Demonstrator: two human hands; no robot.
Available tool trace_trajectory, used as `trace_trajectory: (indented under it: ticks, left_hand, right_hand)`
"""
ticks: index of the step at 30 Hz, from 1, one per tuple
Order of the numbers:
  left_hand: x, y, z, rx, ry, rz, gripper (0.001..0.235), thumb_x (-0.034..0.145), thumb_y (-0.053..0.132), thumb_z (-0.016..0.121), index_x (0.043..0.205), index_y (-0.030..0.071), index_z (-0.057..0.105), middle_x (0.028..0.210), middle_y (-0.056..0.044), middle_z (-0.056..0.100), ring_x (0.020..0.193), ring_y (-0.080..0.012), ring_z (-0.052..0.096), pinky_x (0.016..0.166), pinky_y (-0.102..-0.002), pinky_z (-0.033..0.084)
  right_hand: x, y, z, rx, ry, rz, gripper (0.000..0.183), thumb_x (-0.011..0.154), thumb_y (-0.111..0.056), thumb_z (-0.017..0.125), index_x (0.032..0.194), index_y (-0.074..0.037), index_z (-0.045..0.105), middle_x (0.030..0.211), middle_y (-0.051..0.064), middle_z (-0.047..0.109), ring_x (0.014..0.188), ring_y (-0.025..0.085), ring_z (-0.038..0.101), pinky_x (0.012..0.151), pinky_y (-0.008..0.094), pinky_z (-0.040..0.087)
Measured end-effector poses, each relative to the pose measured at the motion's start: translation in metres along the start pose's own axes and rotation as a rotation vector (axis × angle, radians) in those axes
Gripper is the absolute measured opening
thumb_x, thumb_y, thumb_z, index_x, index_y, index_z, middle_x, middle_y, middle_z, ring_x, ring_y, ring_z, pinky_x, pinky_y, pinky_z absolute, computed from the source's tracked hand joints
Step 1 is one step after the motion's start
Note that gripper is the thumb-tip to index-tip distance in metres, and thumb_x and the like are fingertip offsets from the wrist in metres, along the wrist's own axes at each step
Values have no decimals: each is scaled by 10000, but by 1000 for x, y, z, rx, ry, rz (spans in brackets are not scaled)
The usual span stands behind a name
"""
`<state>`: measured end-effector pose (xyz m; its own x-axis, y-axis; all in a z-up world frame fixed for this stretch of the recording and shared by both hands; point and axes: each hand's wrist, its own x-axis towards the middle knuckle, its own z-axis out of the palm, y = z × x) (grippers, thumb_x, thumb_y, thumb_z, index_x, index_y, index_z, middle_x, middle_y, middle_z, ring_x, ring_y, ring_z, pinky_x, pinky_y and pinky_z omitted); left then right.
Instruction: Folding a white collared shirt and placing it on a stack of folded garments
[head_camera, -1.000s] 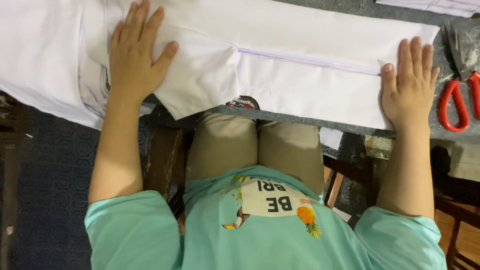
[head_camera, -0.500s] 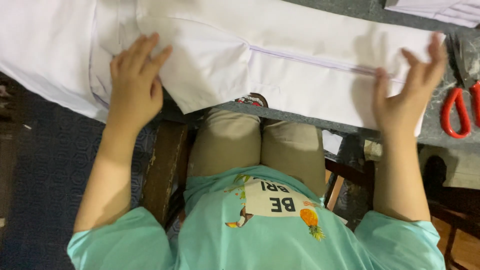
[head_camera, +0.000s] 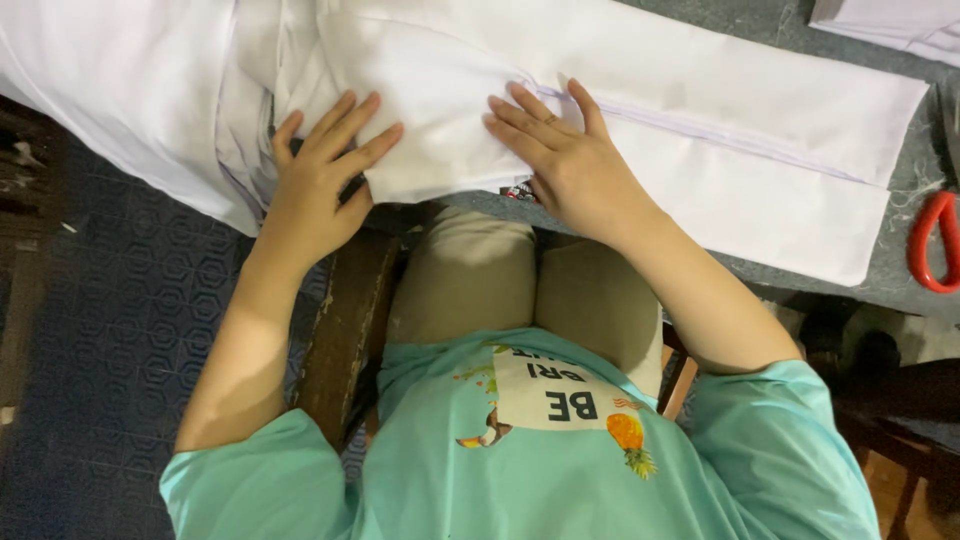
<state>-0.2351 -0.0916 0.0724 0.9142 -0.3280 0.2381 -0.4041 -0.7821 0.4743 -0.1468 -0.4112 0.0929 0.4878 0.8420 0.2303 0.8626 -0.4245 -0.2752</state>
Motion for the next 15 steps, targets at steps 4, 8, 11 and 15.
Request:
trace_trajectory:
  ticks: [4,8,11,15]
  left_hand:
    - [6,-8,3,-92,61,-48,519,982,-71,510,1391,192,693,1613,-22,481,1530,-234,407,1173,-452,111]
    - [22,-9,0,-107,170,-129,209,1092,94,525,1224,74,686,1268,-78,705,1240,-252,613,1006,-425,221]
    - [35,-11,-2,-120,222,-164,363,1166,295,401,934,88,588,919,-33,600,896,-223,568,938,-396,246]
    - [59,15,-24,-468,187,-204,666,1097,591,281,1115,40,655,682,29,385,580,-97,327,535,-276,238]
  right_hand:
    - [-1,8,1,221,33,73,505,964,29,555,1463,-29,500,1577,107,520,1501,313,451,1215,602,182]
    - [1,16,8,424,154,284,273,1059,-97,551,1327,-81,598,1360,42,627,1312,270,499,1137,448,259]
    - [17,10,0,598,253,403,144,1096,-182,601,1182,-71,629,1067,10,690,983,176,559,915,311,405]
    - [33,0,-15,861,272,693,174,1040,-222,691,1149,-133,589,843,-70,602,748,44,571,667,208,475]
